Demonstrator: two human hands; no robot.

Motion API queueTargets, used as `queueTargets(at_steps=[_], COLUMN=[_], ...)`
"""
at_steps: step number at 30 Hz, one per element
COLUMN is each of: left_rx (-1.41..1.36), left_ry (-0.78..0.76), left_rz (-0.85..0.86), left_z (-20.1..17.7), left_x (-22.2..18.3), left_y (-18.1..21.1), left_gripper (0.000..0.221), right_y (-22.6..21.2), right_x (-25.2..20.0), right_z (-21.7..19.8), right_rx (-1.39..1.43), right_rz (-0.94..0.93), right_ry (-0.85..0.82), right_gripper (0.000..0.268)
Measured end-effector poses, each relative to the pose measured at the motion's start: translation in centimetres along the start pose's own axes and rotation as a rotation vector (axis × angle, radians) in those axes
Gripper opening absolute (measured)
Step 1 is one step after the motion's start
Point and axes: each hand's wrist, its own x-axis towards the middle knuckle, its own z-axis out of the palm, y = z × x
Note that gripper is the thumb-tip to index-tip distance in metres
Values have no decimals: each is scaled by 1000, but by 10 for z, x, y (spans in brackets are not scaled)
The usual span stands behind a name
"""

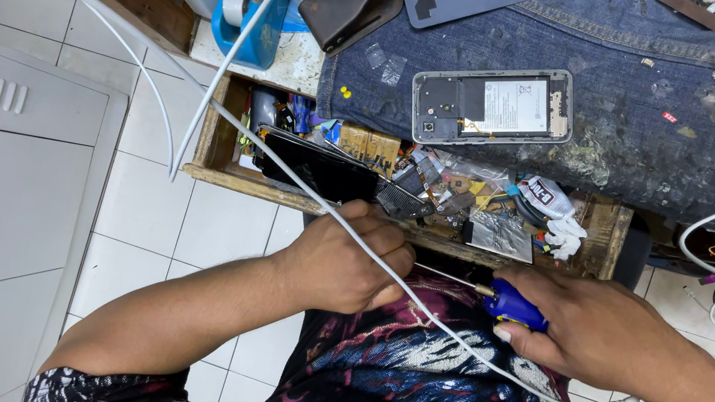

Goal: The person uses a screwdriver to unscrew components inside a disassembled mobile phone and uses their fingers to move internal parts while working on a cluttered workbench.

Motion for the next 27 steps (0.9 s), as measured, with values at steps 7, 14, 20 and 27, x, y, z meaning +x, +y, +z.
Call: queueTargets(at_steps=[7, 14, 20, 27], left_rx=[-28, 28, -54, -239], left_ry=[43, 76, 356, 196], left_rz=[-57, -111, -696, -553], left_z=[-4, 12, -38, 19], left_x=[0, -18, -89, -52], left_y=[6, 5, -83, -66], left_gripper=[23, 15, 4, 16], right_y=[0, 6, 46, 56], right_x=[-4, -7, -40, 3], right_z=[4, 9, 1, 4], right_rx=[42, 44, 9, -29], right_rz=[-132, -266, 185, 34], right_ry=[86, 182, 69, 555], right_gripper=[73, 70, 81, 63])
